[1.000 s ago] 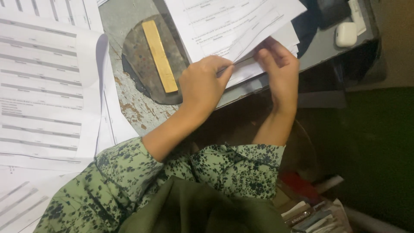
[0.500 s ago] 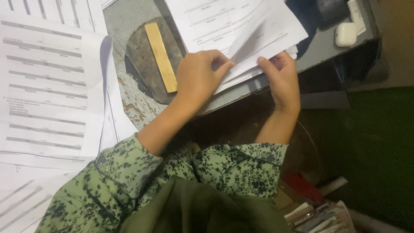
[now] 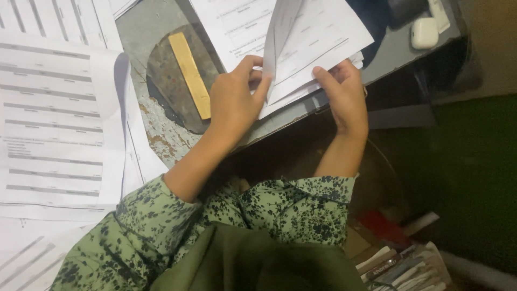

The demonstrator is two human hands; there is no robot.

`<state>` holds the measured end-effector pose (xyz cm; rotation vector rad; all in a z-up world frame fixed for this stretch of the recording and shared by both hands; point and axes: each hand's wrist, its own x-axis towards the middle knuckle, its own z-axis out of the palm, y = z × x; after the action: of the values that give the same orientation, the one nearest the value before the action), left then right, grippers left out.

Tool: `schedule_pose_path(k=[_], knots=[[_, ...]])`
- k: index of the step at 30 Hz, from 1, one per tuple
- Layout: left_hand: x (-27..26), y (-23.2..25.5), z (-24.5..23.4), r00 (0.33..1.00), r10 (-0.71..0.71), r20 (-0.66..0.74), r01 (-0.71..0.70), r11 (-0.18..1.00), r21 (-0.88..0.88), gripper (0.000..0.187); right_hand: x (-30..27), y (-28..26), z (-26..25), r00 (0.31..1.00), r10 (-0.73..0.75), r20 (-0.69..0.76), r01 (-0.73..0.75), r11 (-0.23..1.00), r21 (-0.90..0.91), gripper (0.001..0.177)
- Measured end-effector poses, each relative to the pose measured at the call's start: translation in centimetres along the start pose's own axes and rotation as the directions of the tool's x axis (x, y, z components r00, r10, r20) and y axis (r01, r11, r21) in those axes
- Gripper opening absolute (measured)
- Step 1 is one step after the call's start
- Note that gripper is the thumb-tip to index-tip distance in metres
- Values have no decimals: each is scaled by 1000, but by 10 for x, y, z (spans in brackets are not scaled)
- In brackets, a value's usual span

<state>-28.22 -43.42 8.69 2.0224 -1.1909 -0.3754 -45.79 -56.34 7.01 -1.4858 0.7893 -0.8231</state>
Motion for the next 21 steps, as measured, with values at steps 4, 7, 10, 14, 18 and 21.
schedule_pose_path(k=[4, 7, 10, 14, 18, 21], knots=[[-2, 1, 0, 1000, 24, -12, -24, 1000, 8, 23, -1, -5, 1, 1000, 6, 12, -6, 1000, 5, 25], [-4, 3, 1, 999, 28, -28, -28, 1000, 4, 23, 0, -3, 0, 1000, -2, 28, 2, 1000, 9, 24], [-5, 0, 5, 999, 38, -36, -38, 999, 1, 22, -1, -5, 2, 998, -4, 70, 3, 1000, 8, 37], [-7, 0, 6, 997, 49, -62, -47, 998, 36, 23, -4, 3, -4, 995, -22, 95, 25, 999, -23, 47], [-7, 12, -5, 999, 53, 10, -53, 999, 2, 31, -7, -45, 16, 970, 71, 232, -77, 997, 18, 69], [-11, 8, 1, 990, 134, -46, -134, 991, 11, 69, 2, -7, 5, 955, -24, 294, -42, 976, 213, 51]])
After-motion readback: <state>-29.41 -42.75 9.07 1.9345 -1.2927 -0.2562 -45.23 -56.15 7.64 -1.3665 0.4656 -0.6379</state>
